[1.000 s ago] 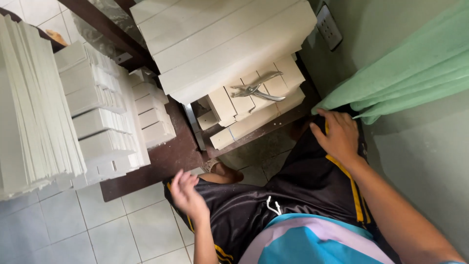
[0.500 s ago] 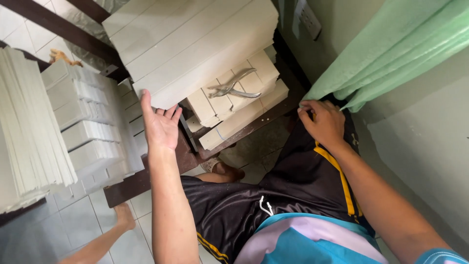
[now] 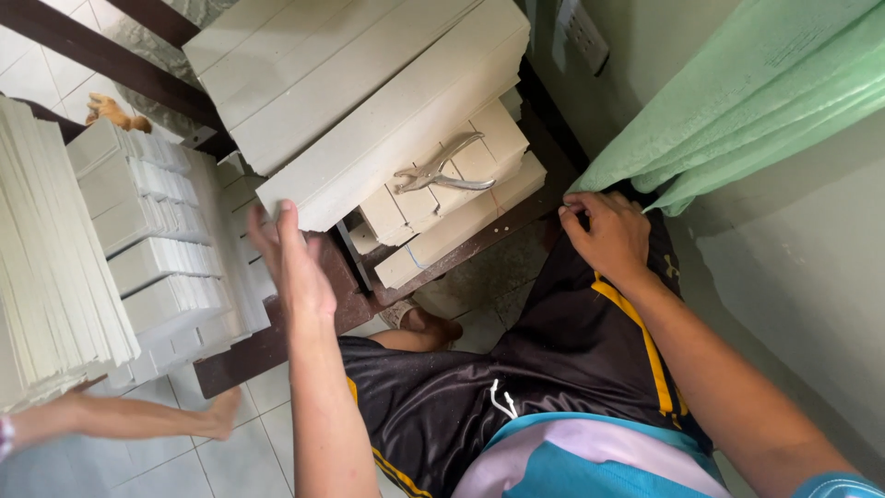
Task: Punching holes in the corners of cardboard sheets using a manual hand punch tool
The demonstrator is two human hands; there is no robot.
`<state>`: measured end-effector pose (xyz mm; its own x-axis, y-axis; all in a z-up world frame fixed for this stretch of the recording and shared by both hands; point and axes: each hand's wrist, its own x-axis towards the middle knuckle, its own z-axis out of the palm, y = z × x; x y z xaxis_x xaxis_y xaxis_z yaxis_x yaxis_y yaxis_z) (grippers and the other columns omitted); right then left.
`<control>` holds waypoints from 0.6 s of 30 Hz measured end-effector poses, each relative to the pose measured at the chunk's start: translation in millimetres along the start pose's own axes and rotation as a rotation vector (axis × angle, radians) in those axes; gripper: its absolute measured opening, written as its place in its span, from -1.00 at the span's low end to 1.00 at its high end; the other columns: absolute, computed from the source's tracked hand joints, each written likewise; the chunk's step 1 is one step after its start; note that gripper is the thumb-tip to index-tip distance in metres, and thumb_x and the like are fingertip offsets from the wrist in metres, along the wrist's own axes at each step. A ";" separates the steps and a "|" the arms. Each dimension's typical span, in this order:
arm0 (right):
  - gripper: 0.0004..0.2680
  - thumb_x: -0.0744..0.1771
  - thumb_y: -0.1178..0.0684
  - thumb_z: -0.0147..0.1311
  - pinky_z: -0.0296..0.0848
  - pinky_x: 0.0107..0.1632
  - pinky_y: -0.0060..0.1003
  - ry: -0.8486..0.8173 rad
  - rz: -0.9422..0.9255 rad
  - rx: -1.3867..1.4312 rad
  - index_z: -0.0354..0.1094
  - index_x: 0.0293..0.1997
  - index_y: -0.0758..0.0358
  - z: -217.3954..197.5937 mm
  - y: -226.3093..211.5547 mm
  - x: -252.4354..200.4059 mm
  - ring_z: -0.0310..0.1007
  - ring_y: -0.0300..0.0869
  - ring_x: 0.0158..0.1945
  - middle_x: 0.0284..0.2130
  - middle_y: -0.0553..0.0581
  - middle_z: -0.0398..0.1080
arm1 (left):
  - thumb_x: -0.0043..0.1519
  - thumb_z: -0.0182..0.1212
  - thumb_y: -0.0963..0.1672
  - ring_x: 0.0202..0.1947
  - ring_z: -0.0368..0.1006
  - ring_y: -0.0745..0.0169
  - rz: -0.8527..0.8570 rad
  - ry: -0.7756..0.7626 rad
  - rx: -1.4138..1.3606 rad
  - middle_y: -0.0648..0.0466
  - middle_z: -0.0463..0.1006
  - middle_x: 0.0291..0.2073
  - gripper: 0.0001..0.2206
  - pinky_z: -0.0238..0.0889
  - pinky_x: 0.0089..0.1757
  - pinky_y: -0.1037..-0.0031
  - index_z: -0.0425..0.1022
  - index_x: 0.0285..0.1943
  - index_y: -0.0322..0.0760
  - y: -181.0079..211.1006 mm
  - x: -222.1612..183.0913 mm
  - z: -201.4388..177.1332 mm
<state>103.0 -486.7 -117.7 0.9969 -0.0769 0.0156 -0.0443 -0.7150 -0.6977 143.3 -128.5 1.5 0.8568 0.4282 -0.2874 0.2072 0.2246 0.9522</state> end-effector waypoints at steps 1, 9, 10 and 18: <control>-0.80 0.43 -0.06 0.01 0.43 -0.05 -0.03 0.000 0.006 -0.005 0.49 0.04 0.17 -0.2 -0.9 0.1 0.52 0.06 -0.05 -0.19 0.19 0.56 | 0.37 0.31 0.07 0.50 -0.33 -0.39 0.201 0.053 0.243 -0.33 -0.32 0.50 -0.15 -0.34 0.35 -0.21 -0.34 0.60 -0.14 -7.1 5.3 -8.6; -0.81 0.41 -0.10 0.05 0.35 0.00 -0.02 0.043 -0.013 -0.117 0.52 0.01 0.09 13.0 5.9 1.9 0.53 0.04 -0.06 -0.22 0.08 0.58 | 0.22 0.37 -0.12 0.04 0.39 -0.07 1.277 -0.026 1.182 -0.06 0.45 0.06 -0.62 0.20 0.06 0.13 0.49 0.22 -0.28 43.5 11.6 1.4; -0.80 0.41 -0.12 0.04 0.34 0.01 -0.02 0.034 -0.006 -0.113 0.51 0.02 0.08 13.3 5.1 1.6 0.53 0.04 -0.05 -0.22 0.08 0.58 | 0.24 0.37 -0.08 0.02 0.41 -0.10 1.206 -0.097 1.275 -0.12 0.47 0.03 -0.60 0.21 0.02 0.11 0.49 0.23 -0.31 49.1 8.9 7.3; -0.78 0.41 -0.14 0.01 0.31 0.02 -0.02 0.030 0.008 -0.126 0.51 0.03 0.08 14.3 5.8 2.2 0.53 0.03 -0.04 -0.21 0.09 0.58 | 0.23 0.40 0.07 -0.14 0.47 -0.12 0.989 -0.262 1.549 -0.19 0.51 -0.12 -0.45 0.22 -0.13 0.16 0.47 0.25 -0.37 73.3 14.0 27.7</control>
<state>105.9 -481.1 -132.0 0.9942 -0.1026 0.0332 -0.0621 -0.7960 -0.6022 183.5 -130.3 70.1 0.9310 -0.2745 0.2407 -0.2874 -0.9576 0.0197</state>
